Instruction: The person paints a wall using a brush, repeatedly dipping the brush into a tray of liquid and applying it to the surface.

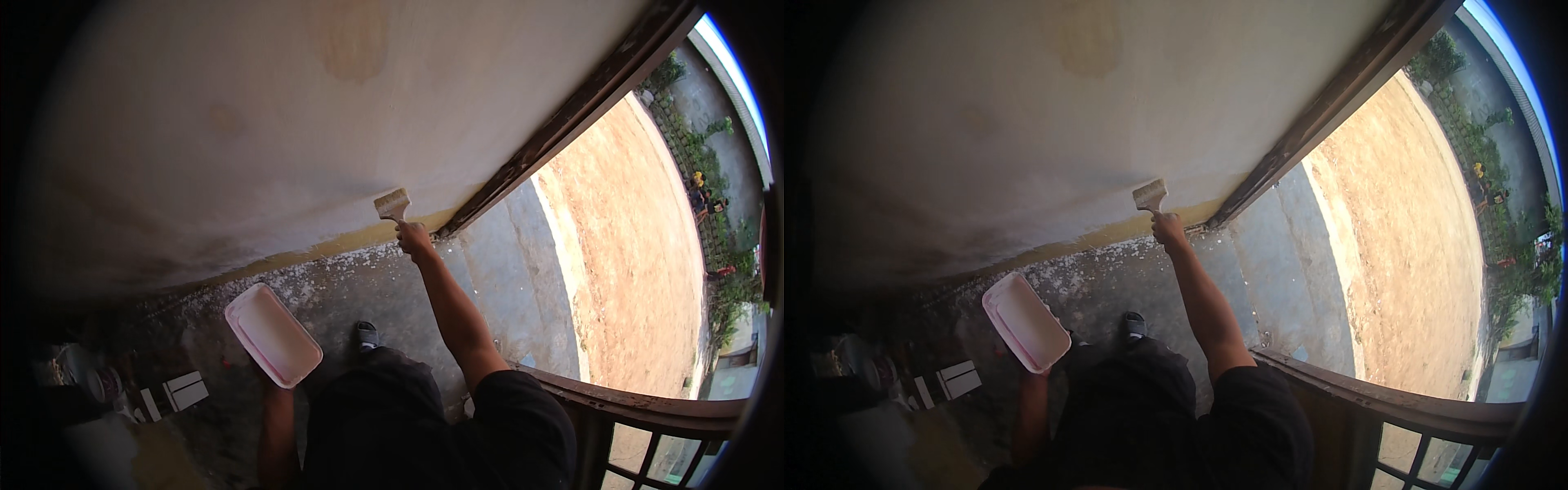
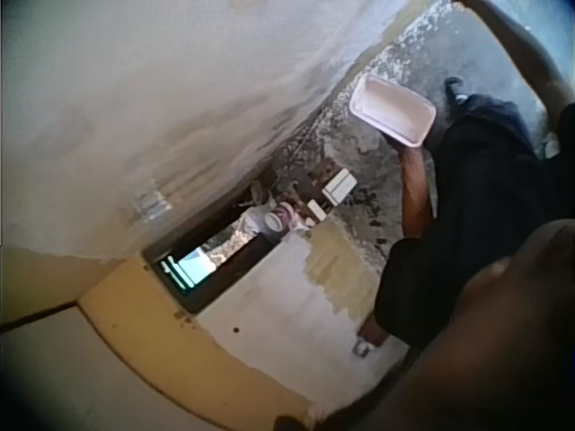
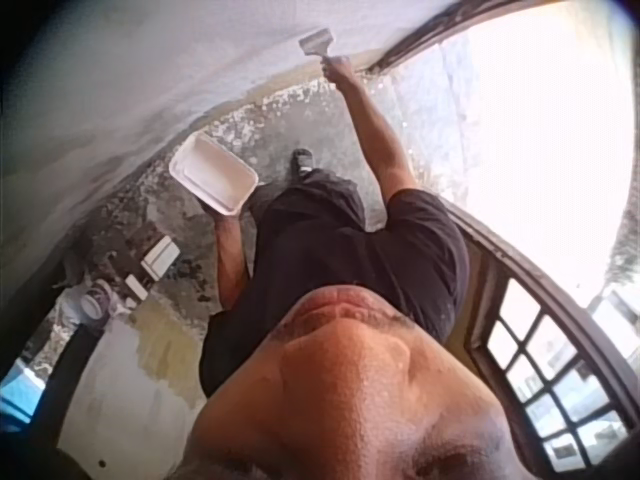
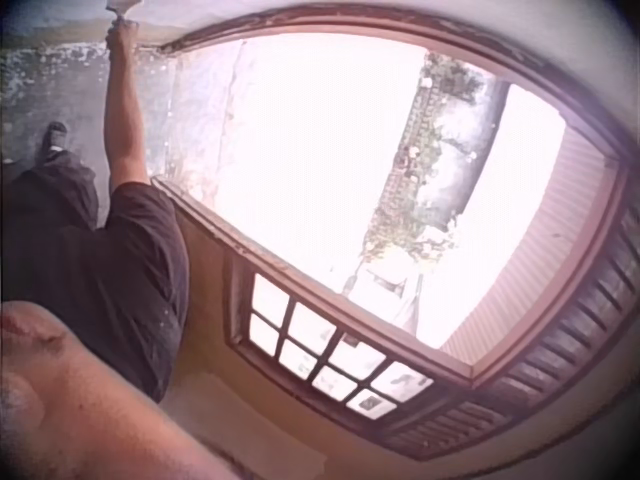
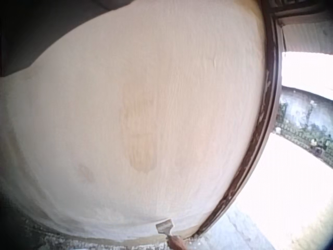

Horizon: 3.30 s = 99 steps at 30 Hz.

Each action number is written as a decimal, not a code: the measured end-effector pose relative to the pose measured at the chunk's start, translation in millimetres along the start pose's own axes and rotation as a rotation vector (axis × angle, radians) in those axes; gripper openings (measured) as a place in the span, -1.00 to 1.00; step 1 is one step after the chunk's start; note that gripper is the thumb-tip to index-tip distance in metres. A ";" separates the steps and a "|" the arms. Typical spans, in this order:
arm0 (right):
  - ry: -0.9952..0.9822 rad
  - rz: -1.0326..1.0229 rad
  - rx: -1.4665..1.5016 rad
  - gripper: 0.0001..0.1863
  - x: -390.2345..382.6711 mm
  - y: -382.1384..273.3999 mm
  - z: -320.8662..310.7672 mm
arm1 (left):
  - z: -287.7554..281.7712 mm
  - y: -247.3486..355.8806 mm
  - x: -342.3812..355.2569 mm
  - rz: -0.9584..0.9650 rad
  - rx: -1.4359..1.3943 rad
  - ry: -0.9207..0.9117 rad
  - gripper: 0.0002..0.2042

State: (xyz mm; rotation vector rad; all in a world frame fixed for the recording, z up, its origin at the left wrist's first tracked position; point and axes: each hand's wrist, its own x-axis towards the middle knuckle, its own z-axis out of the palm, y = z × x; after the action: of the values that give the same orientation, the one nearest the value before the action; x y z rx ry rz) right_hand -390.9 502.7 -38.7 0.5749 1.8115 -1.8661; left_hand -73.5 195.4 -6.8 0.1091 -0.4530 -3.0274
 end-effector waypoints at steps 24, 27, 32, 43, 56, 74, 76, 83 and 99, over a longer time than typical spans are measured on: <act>-0.295 -0.643 0.344 -0.63 -229.4 -268.2 39.9 | -23.5 -9.6 -5.0 0.155 0.116 0.240 -0.45; -0.249 -0.878 0.300 -0.57 -260.3 -304.9 50.5 | -62.7 -4.2 -12.8 0.154 0.132 0.309 -0.45; -0.217 -0.882 0.216 -0.57 -237.1 -337.9 63.4 | -45.9 -9.0 -14.5 0.197 0.521 0.328 -0.45; -0.180 -0.496 0.166 -0.63 -109.6 -158.1 70.3 | -68.0 -1.9 -15.9 0.207 0.420 0.255 -0.43; -0.064 -0.128 0.068 -0.66 -51.4 -34.8 34.9 | -69.7 -6.0 -11.9 0.247 0.511 0.100 -0.41; -0.014 -0.416 0.166 -0.69 -192.6 -314.1 -116.0 | -49.2 -9.3 -0.4 0.163 0.266 0.170 -0.36; -0.013 -0.525 0.140 -0.68 -224.4 -355.4 -119.0 | -46.0 -10.0 1.5 0.144 0.232 0.163 -0.36; -0.099 -0.951 0.132 -0.65 -268.7 -463.3 -152.8 | -30.7 -13.7 13.4 0.064 0.161 0.134 -0.32; 0.160 -0.513 0.271 -0.61 -18.5 -139.0 -119.3 | 22.8 5.7 -6.6 -0.091 0.006 -0.134 -0.39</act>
State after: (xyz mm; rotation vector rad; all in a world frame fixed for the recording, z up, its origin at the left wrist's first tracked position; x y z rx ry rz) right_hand -462.7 624.7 79.0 0.3782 1.9544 -2.4968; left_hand -68.4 197.2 17.0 -0.0748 -0.4796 -3.1359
